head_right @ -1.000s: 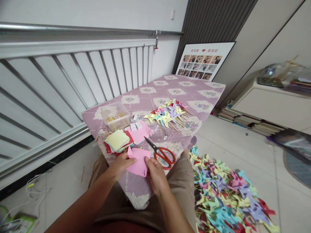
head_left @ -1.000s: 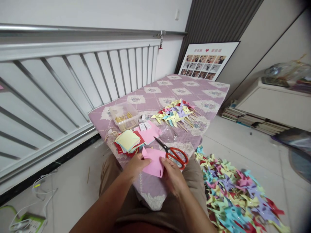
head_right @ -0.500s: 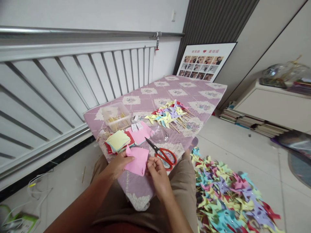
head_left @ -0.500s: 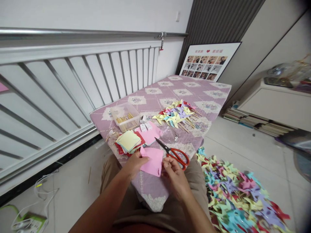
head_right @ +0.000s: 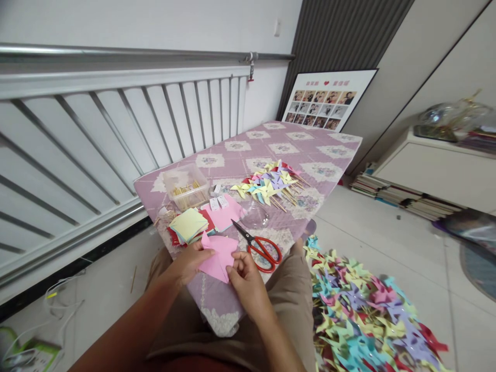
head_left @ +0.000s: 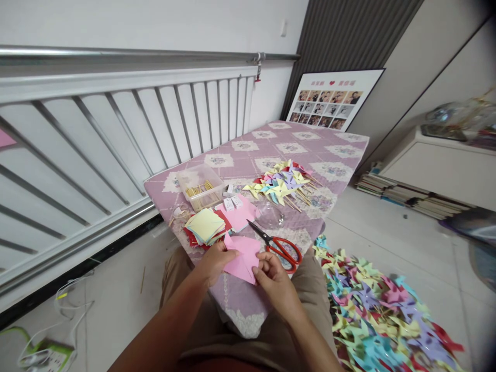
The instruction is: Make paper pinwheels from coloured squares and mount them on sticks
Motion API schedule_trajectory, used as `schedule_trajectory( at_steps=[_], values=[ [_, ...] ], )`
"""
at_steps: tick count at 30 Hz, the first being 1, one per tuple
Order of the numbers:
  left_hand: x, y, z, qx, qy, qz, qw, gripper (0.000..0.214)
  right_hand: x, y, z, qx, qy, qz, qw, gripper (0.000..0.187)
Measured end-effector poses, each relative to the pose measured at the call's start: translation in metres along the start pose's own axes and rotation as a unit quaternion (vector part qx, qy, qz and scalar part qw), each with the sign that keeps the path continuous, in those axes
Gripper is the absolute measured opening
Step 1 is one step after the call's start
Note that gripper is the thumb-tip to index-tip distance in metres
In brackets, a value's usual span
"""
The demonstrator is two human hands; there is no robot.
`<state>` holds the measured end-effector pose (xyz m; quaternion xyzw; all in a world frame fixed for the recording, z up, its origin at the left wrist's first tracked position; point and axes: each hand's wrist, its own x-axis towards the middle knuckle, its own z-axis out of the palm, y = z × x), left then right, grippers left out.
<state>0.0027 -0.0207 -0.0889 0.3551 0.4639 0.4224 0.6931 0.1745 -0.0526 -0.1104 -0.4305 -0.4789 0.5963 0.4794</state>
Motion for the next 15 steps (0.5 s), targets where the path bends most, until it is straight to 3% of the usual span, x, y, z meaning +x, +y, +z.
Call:
schedule_trajectory(
  at_steps=[5,11,15],
  values=[
    [-0.003,0.004,0.003,0.001,0.015,0.003,1.000,0.034,0.000,-0.005,-0.002,0.009,0.014,-0.001,1.000,0.036],
    [0.005,-0.008,-0.004,-0.013,0.054,-0.006,0.998,0.024,0.004,-0.009,-0.016,-0.038,0.124,0.016,0.991,0.043],
    [0.006,-0.010,-0.007,-0.006,0.052,-0.014,0.999,0.024,0.007,-0.004,-0.021,-0.069,0.121,-0.016,0.990,0.037]
  ],
)
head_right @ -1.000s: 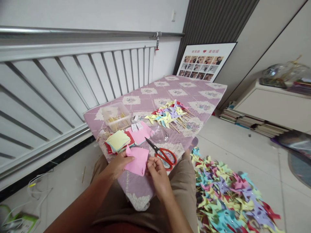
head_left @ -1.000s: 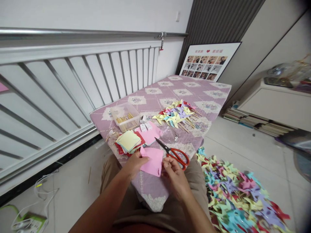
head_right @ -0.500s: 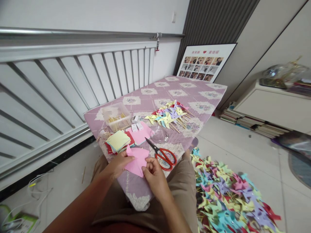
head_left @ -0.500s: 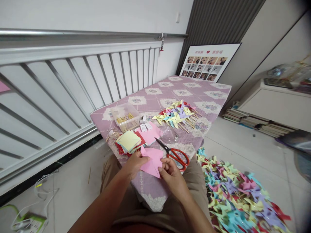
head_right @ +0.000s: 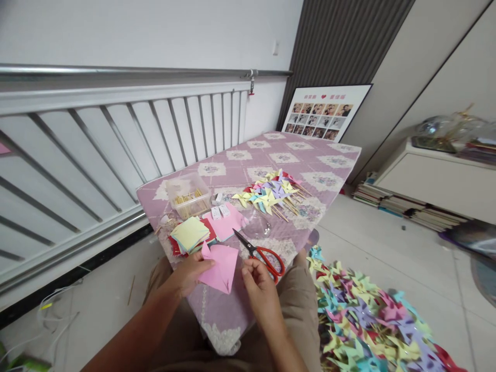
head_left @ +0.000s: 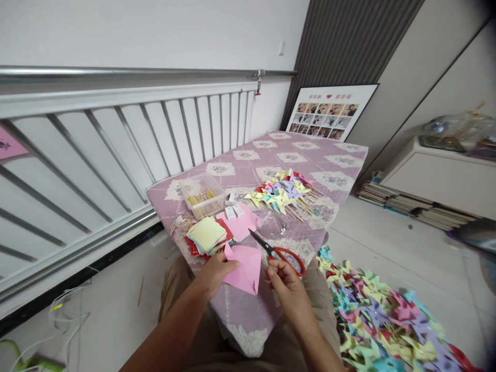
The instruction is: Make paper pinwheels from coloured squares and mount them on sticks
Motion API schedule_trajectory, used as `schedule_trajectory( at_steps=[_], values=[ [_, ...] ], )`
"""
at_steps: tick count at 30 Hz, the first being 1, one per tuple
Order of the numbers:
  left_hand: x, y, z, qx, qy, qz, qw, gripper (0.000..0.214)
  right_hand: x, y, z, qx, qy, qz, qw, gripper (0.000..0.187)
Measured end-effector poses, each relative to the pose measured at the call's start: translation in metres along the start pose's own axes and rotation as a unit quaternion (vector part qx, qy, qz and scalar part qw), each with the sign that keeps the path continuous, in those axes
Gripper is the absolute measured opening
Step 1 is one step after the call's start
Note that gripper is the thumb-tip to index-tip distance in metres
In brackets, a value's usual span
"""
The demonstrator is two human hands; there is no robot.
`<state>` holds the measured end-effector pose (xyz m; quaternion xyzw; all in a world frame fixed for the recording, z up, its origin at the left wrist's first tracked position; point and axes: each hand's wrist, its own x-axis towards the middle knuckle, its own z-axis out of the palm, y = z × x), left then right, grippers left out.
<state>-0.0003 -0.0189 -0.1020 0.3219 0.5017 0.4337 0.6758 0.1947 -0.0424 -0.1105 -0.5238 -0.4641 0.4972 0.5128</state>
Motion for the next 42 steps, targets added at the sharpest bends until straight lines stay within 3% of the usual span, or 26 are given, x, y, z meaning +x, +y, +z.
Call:
schedule_trajectory(
  at_steps=[5,10,15,23,28,32,42],
  values=[
    [-0.004,0.008,0.001,-0.019,-0.014,-0.001,1.000,0.024,-0.003,0.006,0.003,-0.001,-0.049,-0.048,0.998,0.026],
    [-0.002,0.009,-0.001,-0.011,-0.050,-0.008,0.999,0.034,-0.007,-0.005,0.005,-0.043,-0.120,-0.100,0.987,0.013],
    [-0.003,0.013,-0.003,-0.016,-0.074,-0.004,0.997,0.038,-0.009,-0.012,0.006,-0.075,-0.150,-0.102,0.981,0.020],
    [-0.004,0.019,-0.008,-0.002,-0.108,-0.002,0.994,0.025,-0.008,-0.017,0.011,-0.077,-0.171,-0.092,0.978,0.020],
    [-0.004,0.014,-0.009,-0.090,-0.117,0.004,0.989,0.043,-0.006,-0.019,0.015,-0.072,-0.133,-0.099,0.984,0.016],
    [-0.011,0.011,-0.006,-0.193,-0.152,-0.019,0.969,0.061,-0.006,-0.014,0.016,-0.069,-0.089,-0.107,0.988,0.015],
    [-0.023,-0.007,0.027,-0.341,-0.106,0.041,0.933,0.055,-0.005,-0.010,0.020,-0.038,-0.037,-0.112,0.992,0.017]
  ],
)
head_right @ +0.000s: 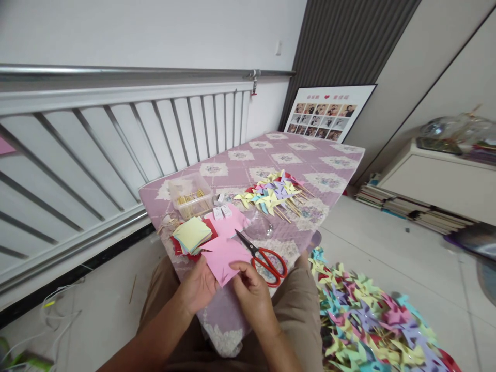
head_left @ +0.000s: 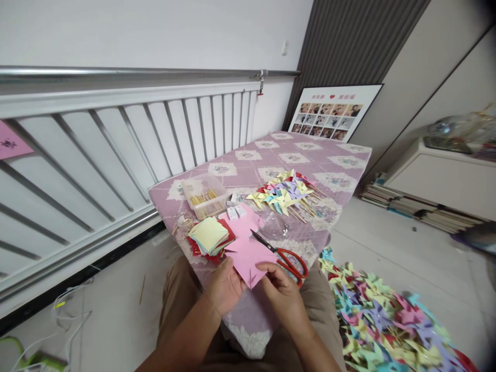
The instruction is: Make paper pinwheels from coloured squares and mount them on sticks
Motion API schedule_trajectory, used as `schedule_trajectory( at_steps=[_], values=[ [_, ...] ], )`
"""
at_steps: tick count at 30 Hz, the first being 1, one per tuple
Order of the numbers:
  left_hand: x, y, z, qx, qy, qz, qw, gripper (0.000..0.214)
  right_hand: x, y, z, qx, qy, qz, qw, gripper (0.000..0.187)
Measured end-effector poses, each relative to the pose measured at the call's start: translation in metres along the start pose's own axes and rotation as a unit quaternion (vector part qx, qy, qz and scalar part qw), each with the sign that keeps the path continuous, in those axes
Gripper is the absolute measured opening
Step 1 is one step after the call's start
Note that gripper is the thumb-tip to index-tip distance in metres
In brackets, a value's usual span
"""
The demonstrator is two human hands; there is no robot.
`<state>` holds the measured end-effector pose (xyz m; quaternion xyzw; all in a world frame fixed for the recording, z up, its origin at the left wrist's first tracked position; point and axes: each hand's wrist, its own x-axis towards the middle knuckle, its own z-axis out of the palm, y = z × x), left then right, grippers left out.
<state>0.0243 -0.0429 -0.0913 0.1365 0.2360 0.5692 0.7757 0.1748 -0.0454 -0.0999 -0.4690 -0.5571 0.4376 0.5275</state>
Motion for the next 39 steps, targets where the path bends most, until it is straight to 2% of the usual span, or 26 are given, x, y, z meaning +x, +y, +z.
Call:
schedule_trajectory(
  at_steps=[4,10,15,20,27,32,35,39],
  values=[
    [0.001,-0.008,0.007,0.000,0.000,0.026,1.000,0.046,-0.002,-0.004,0.002,0.007,-0.005,-0.003,1.000,0.016],
    [0.006,-0.003,0.015,0.018,0.071,0.025,0.997,0.043,-0.002,0.000,-0.001,-0.011,-0.025,-0.010,1.000,0.017],
    [0.008,0.003,0.019,0.013,0.103,0.017,0.994,0.040,-0.001,-0.006,-0.004,-0.032,-0.038,-0.006,0.999,0.016],
    [0.009,0.003,0.016,0.026,0.078,0.031,0.996,0.042,-0.001,-0.017,-0.008,-0.040,-0.056,-0.002,0.998,0.018],
    [0.008,0.002,0.019,0.049,0.055,0.063,0.995,0.034,0.000,-0.013,-0.004,-0.063,-0.053,-0.017,0.996,0.021],
    [0.009,0.002,0.020,0.047,0.081,0.043,0.995,0.034,-0.002,-0.011,-0.003,-0.060,-0.072,-0.022,0.995,0.020],
    [0.009,0.005,0.015,0.050,0.092,0.038,0.994,0.036,-0.002,-0.005,-0.004,-0.042,-0.060,-0.010,0.997,0.022],
    [0.009,0.014,0.010,0.049,0.069,0.039,0.996,0.039,0.001,-0.001,-0.008,-0.005,-0.029,0.005,1.000,0.027]
  ],
)
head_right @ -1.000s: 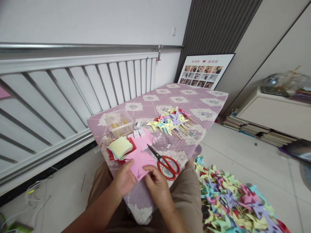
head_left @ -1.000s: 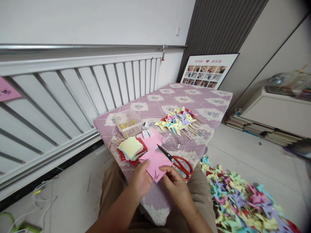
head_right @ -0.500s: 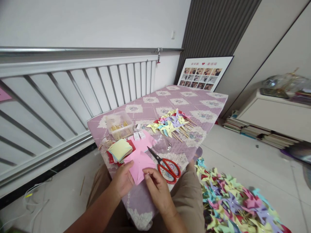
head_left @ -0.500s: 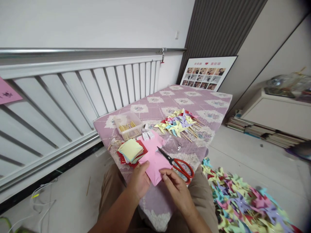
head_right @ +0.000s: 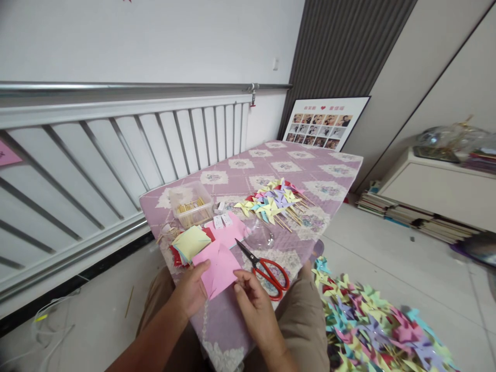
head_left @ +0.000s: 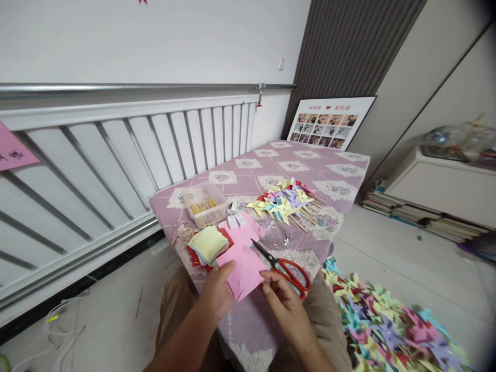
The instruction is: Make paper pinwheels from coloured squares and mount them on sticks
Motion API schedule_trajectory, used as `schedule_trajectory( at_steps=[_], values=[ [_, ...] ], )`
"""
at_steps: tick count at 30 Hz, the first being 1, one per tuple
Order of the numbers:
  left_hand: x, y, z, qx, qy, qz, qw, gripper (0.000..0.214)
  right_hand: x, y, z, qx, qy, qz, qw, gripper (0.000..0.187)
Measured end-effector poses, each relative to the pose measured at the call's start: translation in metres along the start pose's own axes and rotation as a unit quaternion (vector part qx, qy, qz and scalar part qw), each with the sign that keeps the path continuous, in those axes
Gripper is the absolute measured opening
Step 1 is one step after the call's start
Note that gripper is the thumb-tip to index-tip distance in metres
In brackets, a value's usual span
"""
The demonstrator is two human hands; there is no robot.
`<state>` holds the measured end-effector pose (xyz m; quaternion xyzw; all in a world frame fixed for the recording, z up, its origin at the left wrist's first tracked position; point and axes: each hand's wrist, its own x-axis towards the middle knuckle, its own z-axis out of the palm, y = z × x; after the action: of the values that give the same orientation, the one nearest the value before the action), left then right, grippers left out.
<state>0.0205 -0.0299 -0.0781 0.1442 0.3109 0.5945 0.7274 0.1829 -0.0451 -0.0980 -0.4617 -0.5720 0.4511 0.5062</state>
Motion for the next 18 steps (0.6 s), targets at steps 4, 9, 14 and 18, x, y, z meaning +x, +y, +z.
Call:
schedule_trajectory(
  at_steps=[4,9,14,18],
  values=[
    [0.002,0.006,-0.001,0.025,-0.009,0.002,1.000,0.037,0.005,-0.004,-0.003,0.022,-0.009,-0.002,1.000,0.027],
    [0.003,0.008,-0.003,0.057,0.005,0.014,0.998,0.040,0.010,-0.003,-0.004,0.015,-0.034,-0.008,0.999,0.027],
    [0.003,0.011,-0.003,0.048,0.007,0.011,0.999,0.040,0.007,-0.001,-0.007,-0.125,-0.017,-0.093,0.988,0.029],
    [0.003,0.011,-0.004,0.047,0.010,0.003,0.999,0.034,0.004,-0.012,-0.007,-0.277,-0.027,-0.229,0.933,0.037]
  ],
)
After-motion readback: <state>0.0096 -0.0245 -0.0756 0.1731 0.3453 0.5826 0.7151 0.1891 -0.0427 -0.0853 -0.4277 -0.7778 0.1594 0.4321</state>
